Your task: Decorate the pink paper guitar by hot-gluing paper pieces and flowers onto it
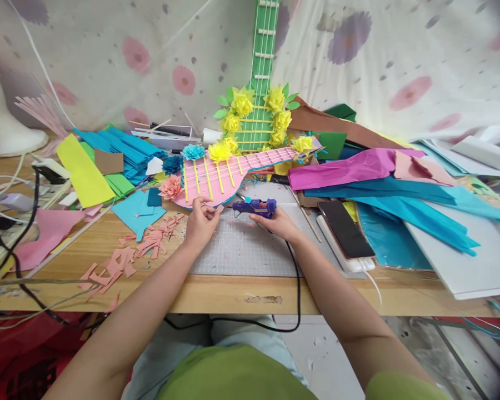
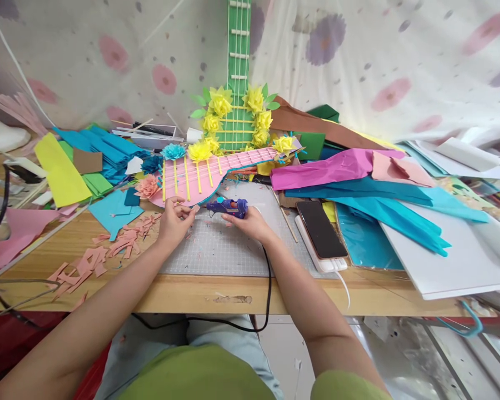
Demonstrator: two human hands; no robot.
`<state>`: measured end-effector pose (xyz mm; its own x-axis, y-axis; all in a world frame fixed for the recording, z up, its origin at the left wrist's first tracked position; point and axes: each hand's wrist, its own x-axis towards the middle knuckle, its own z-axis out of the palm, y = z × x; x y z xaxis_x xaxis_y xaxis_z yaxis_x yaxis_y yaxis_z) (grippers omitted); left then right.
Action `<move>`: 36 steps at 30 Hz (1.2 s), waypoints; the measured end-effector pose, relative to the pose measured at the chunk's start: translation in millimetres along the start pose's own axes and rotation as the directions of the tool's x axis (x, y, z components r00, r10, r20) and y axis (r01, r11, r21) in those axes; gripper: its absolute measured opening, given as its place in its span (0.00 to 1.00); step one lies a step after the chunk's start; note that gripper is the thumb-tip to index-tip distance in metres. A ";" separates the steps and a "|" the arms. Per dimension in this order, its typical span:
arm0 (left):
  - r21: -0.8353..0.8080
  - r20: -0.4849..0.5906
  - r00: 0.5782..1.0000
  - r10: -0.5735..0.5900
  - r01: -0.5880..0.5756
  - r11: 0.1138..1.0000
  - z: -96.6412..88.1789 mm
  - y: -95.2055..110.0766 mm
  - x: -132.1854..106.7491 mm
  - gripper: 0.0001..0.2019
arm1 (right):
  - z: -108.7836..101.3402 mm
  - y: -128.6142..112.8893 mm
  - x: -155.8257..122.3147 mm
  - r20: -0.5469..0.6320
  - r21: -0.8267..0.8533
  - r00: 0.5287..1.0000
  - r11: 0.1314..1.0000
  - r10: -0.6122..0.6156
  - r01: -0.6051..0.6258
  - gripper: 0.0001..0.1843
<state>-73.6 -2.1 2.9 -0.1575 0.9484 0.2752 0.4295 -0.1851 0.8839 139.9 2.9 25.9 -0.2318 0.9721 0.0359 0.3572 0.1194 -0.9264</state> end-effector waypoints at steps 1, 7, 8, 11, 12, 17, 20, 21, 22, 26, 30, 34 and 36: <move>0.000 -0.003 1.000 0.004 -0.004 1.000 0.2 -0.6 0.1 0.17 | 0.1 1.0 0.0 0.024 -0.004 1.000 1.000 0.020 -0.020 0.21; 0.003 0.002 1.000 0.021 -0.021 1.000 1.1 0.3 0.3 0.17 | 1.0 2.4 0.6 0.065 0.012 0.996 0.998 0.060 -0.061 0.23; 0.002 0.001 1.000 0.021 -0.021 1.000 1.2 1.1 0.2 0.17 | 1.7 2.7 0.7 0.067 0.016 0.996 0.998 0.058 -0.059 0.22; -0.006 0.004 1.000 0.027 -0.027 1.000 1.0 3.0 -0.1 0.17 | 3.5 4.6 0.9 0.072 0.039 0.996 0.997 0.061 -0.064 0.23; -0.009 0.007 1.000 0.027 -0.027 1.000 1.0 3.3 -0.2 0.17 | 3.9 5.6 1.0 0.071 0.045 0.995 0.997 0.063 -0.066 0.23; -0.001 0.012 1.000 0.017 -0.017 1.000 0.7 4.1 -1.0 0.17 | 4.9 12.8 2.6 0.066 0.032 0.998 0.999 0.015 -0.017 0.24; 0.010 0.017 1.000 0.016 -0.016 1.000 0.6 4.1 -1.3 0.17 | 5.6 16.6 4.0 0.068 0.029 0.998 1.000 -0.001 0.000 0.23; 0.009 0.022 1.000 0.015 -0.015 1.000 0.6 4.1 -1.3 0.16 | 5.9 17.0 4.3 0.067 0.032 0.998 0.999 0.002 -0.005 0.23; 0.006 0.025 1.000 0.015 -0.015 1.000 0.6 4.0 -1.2 0.16 | 6.3 17.1 4.4 0.067 0.037 0.998 0.999 0.006 -0.008 0.23; 0.008 0.029 0.999 0.024 -0.024 1.000 0.6 3.1 -0.9 0.16 | 8.1 14.9 4.1 0.062 0.070 0.998 0.997 0.011 -0.016 0.23; 0.020 0.040 0.998 0.039 -0.040 0.999 0.4 2.7 -0.9 0.16 | 8.6 14.3 4.4 0.052 0.058 0.998 0.998 0.019 -0.022 0.23; 0.013 0.043 0.998 0.050 -0.051 0.999 0.4 3.5 -1.3 0.16 | 9.3 11.4 4.3 0.035 0.063 0.999 0.998 0.030 -0.032 0.23; 0.017 0.043 0.998 0.054 -0.055 0.998 0.5 3.5 -1.4 0.16 | 10.1 6.8 3.3 0.032 0.095 0.999 0.994 0.042 -0.045 0.24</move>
<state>-71.4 -3.9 5.5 -0.0961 0.9471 0.3061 0.4527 -0.2323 0.8609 132.5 4.8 15.9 -0.2450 0.9694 -0.0151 0.2793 0.0556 -0.9586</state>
